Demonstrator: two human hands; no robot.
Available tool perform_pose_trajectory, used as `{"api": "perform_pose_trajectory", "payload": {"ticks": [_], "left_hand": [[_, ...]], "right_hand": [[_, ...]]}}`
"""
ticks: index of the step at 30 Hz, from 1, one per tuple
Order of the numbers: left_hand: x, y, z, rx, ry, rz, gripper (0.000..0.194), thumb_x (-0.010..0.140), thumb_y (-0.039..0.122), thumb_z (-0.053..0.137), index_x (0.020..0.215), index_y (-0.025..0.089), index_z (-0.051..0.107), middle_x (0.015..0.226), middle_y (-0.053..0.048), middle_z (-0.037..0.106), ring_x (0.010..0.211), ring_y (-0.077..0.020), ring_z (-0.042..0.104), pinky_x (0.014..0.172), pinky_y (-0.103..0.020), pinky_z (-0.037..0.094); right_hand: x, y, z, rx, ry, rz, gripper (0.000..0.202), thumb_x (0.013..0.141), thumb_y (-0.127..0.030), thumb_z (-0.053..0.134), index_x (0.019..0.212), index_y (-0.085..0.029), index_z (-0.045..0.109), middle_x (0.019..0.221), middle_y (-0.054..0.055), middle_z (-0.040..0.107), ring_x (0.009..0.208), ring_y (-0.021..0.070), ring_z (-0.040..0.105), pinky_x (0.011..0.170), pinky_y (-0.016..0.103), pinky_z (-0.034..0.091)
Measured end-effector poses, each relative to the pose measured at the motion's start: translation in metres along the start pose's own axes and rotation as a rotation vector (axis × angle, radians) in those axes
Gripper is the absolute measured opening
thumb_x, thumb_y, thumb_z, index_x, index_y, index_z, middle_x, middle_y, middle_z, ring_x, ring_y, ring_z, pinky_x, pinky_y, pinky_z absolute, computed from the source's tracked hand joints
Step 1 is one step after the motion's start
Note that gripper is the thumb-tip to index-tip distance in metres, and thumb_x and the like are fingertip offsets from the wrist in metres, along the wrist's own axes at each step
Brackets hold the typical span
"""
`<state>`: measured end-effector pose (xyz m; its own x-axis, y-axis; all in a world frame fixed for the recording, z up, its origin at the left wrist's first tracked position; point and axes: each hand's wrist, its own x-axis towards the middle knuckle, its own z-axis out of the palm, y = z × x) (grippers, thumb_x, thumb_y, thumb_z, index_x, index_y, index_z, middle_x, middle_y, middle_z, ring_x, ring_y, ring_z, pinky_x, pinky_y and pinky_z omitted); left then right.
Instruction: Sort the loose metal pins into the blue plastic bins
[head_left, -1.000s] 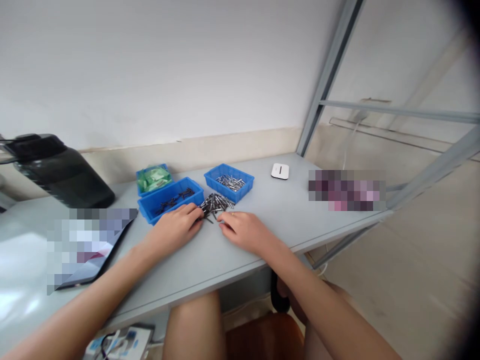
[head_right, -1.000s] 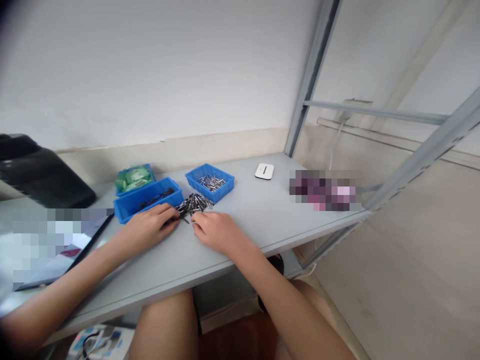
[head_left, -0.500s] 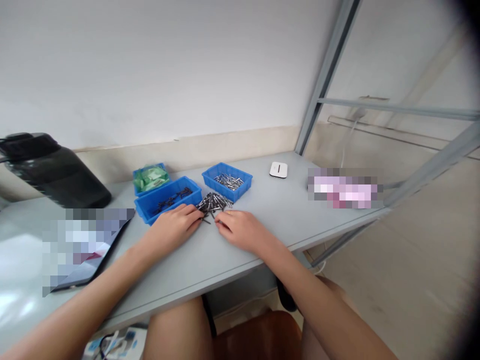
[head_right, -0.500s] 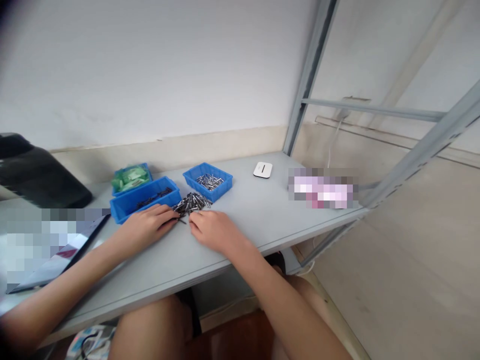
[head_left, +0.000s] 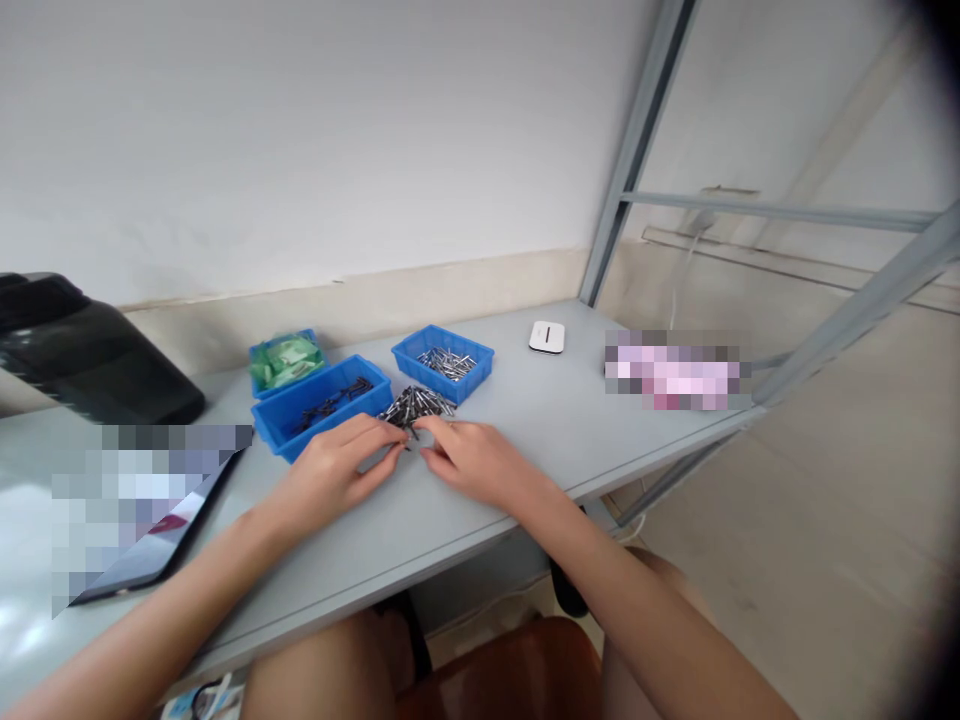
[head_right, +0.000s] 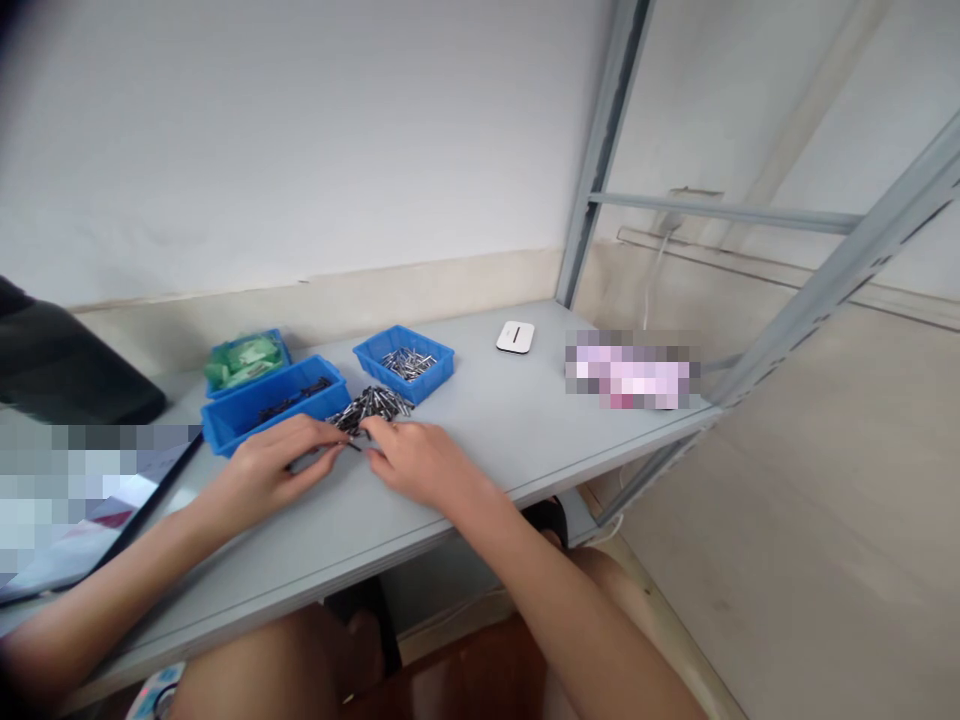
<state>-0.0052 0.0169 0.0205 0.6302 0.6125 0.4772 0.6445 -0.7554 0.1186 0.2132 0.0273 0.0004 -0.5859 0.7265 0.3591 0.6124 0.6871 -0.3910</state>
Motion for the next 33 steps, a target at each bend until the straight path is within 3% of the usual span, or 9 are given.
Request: {"api": "perform_pose_trajectory", "payload": {"ticks": [3,8,19,26,33], "left_hand": [[0.001,0.005,-0.001,-0.094,0.001,0.014,0.016,0.092,0.017,0.050,0.104,0.019,0.060,0.096,-0.005,0.068,0.090,-0.0161,0.062,0.079,-0.028,0.050],[0.003,0.009,-0.003,-0.145,0.012,-0.019,0.015,0.091,0.018,0.051,0.102,0.020,0.061,0.094,-0.004,0.069,0.088,-0.0154,0.063,0.077,-0.026,0.050],[0.002,0.004,0.002,-0.091,-0.023,0.012,0.017,0.091,0.021,0.053,0.105,0.018,0.062,0.095,-0.006,0.068,0.089,-0.0169,0.063,0.080,-0.027,0.050],[0.002,0.003,0.002,-0.053,-0.031,0.003,0.019,0.091,0.023,0.052,0.104,0.020,0.065,0.096,-0.006,0.069,0.090,-0.0176,0.063,0.080,-0.028,0.051],[0.000,-0.002,0.002,0.018,0.003,-0.057,0.018,0.091,0.025,0.052,0.103,0.019,0.064,0.098,-0.006,0.068,0.091,-0.0175,0.063,0.081,-0.028,0.050]], "right_hand": [[0.000,-0.001,-0.001,0.007,0.002,0.003,0.024,0.094,-0.025,0.048,0.118,-0.021,0.050,0.087,0.003,0.068,0.081,0.0181,0.063,0.067,0.025,0.038],[0.003,0.000,0.000,-0.096,-0.002,-0.080,0.019,0.098,-0.026,0.041,0.092,-0.019,0.058,0.079,0.003,0.065,0.076,0.0153,0.061,0.066,0.024,0.037],[0.001,0.002,0.003,-0.144,0.051,-0.150,0.022,0.097,-0.024,0.041,0.084,-0.018,0.058,0.075,0.002,0.064,0.073,0.0142,0.059,0.064,0.024,0.037],[0.001,0.001,0.003,-0.130,0.037,-0.141,0.023,0.097,-0.025,0.041,0.085,-0.018,0.059,0.077,0.003,0.066,0.076,0.0150,0.060,0.066,0.024,0.039],[0.000,0.002,0.002,-0.033,0.100,-0.062,0.020,0.097,-0.026,0.042,0.101,-0.019,0.060,0.089,0.005,0.069,0.085,0.0163,0.063,0.075,0.025,0.041]]}}
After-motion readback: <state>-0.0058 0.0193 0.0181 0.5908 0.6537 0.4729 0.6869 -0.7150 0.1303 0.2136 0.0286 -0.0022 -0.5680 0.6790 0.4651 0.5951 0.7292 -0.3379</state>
